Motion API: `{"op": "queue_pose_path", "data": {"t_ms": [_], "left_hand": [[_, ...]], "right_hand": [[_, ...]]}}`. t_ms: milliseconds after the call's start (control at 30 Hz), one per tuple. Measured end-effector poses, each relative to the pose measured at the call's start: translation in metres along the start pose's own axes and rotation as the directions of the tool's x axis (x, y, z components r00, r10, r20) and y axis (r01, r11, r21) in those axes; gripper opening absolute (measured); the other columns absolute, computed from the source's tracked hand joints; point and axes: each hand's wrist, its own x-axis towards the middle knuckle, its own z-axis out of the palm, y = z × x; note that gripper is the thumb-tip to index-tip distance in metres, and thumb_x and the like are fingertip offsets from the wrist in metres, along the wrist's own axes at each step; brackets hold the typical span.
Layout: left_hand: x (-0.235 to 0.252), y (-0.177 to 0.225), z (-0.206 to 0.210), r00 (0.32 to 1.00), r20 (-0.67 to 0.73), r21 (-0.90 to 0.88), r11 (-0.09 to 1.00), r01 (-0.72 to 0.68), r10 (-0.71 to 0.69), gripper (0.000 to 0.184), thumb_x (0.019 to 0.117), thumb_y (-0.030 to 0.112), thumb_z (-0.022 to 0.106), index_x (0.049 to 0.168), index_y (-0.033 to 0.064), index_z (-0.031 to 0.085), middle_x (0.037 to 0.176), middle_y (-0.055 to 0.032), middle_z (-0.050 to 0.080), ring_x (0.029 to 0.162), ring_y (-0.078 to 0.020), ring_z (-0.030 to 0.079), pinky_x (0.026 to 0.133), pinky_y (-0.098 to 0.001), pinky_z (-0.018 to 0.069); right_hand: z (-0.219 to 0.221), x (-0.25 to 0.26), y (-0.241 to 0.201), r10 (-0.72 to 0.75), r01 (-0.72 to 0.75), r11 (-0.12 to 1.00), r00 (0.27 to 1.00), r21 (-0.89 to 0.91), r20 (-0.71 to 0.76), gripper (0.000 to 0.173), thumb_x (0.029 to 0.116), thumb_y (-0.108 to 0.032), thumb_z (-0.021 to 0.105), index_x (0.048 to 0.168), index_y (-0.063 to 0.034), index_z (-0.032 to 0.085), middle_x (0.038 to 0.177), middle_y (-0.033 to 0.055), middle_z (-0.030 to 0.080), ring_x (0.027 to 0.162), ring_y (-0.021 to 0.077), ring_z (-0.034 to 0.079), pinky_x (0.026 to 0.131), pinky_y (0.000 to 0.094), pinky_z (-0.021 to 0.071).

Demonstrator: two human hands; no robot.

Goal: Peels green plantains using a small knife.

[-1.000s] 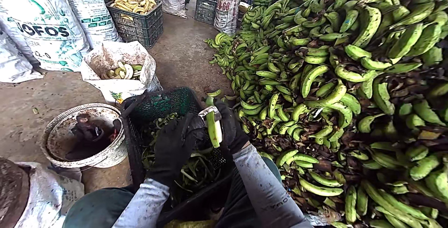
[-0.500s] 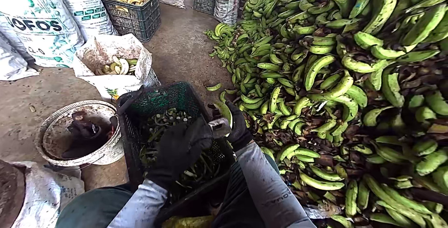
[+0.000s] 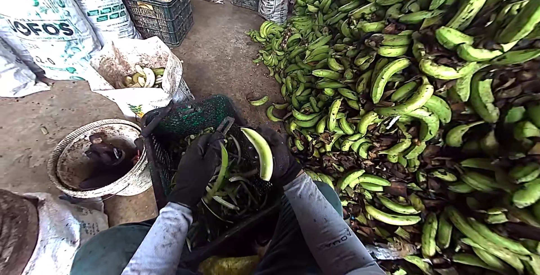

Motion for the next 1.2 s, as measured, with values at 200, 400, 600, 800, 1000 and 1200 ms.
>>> {"op": "queue_pose_path", "data": {"t_ms": [200, 400, 600, 800, 1000, 1200], "left_hand": [[-0.028, 0.000, 0.015, 0.877, 0.168, 0.224, 0.849, -0.478, 0.450, 0.061, 0.0981, 0.060, 0.052, 0.145, 0.0213, 0.059, 0.122, -0.0155, 0.068, 0.109, -0.0324, 0.067, 0.092, -0.0566, 0.0545], [-0.032, 0.010, 0.042, 0.892, 0.104, 0.288, 0.845, -0.451, 0.440, 0.055, 0.0977, 0.051, 0.057, 0.143, 0.0196, 0.061, 0.118, -0.0210, 0.068, 0.105, -0.0396, 0.067, 0.088, -0.0589, 0.0548], [0.006, -0.004, 0.004, 0.998, -0.037, 0.069, 0.996, -0.049, 0.052, 0.047, 0.1051, 0.054, 0.046, 0.135, 0.0204, 0.060, 0.107, -0.0117, 0.069, 0.094, -0.0284, 0.068, 0.082, -0.0585, 0.0551], [-0.008, -0.003, -0.012, 0.994, -0.022, -0.604, 0.794, 0.074, -0.109, 0.039, 0.1071, 0.042, 0.050, 0.135, 0.0150, 0.054, 0.104, -0.0020, 0.068, 0.081, -0.0089, 0.066, 0.067, -0.0267, 0.0574], [-0.045, 0.001, -0.022, 0.987, 0.113, -0.787, 0.596, 0.160, -0.115, 0.022, 0.1066, 0.031, 0.052, 0.114, 0.0139, 0.064, 0.076, 0.0013, 0.062, 0.060, -0.0054, 0.059, 0.053, -0.0209, 0.0530], [-0.086, -0.057, -0.155, 0.679, -0.722, -0.276, 0.846, -0.456, 0.131, 0.038, 0.1028, 0.026, 0.060, 0.135, 0.0100, 0.047, 0.113, 0.0006, 0.067, 0.091, -0.0136, 0.068, 0.076, -0.0341, 0.0607]], "right_hand": [[-0.019, 0.003, -0.014, -0.029, 0.055, 0.989, 0.982, 0.137, -0.185, 0.043, 0.1086, -0.037, 0.028, 0.100, -0.0135, 0.062, 0.074, 0.0018, 0.064, 0.061, 0.0097, 0.062, 0.056, 0.0260, 0.0552], [-0.014, 0.000, 0.000, -0.001, 0.008, 0.999, 0.983, 0.035, -0.183, 0.039, 0.1101, -0.031, 0.028, 0.098, -0.0139, 0.061, 0.075, -0.0003, 0.064, 0.065, 0.0075, 0.063, 0.060, 0.0239, 0.0552], [-0.001, -0.011, 0.004, -0.113, 0.099, 0.964, 0.993, -0.249, -0.042, 0.028, 0.1067, -0.022, 0.039, 0.113, -0.0127, 0.065, 0.086, -0.0006, 0.067, 0.073, 0.0053, 0.063, 0.067, 0.0235, 0.0570], [0.020, -0.016, 0.016, -0.311, 0.075, 0.612, 0.938, -0.788, -0.153, 0.034, 0.1054, -0.043, 0.043, 0.126, -0.0218, 0.061, 0.101, 0.0004, 0.065, 0.080, 0.0101, 0.061, 0.066, 0.0325, 0.0522], [0.075, -0.007, 0.037, -0.404, 0.425, 0.279, 0.866, -0.861, 0.296, 0.024, 0.1001, -0.015, 0.055, 0.118, -0.0043, 0.068, 0.120, 0.0115, 0.064, 0.103, 0.0174, 0.064, 0.085, 0.0352, 0.0568], [0.056, -0.004, -0.007, -0.370, 0.343, 0.433, 0.911, -0.833, 0.183, 0.035, 0.1069, -0.024, 0.048, 0.139, -0.0135, 0.056, 0.134, 0.0023, 0.062, 0.099, 0.0089, 0.065, 0.080, 0.0303, 0.0576]]}}
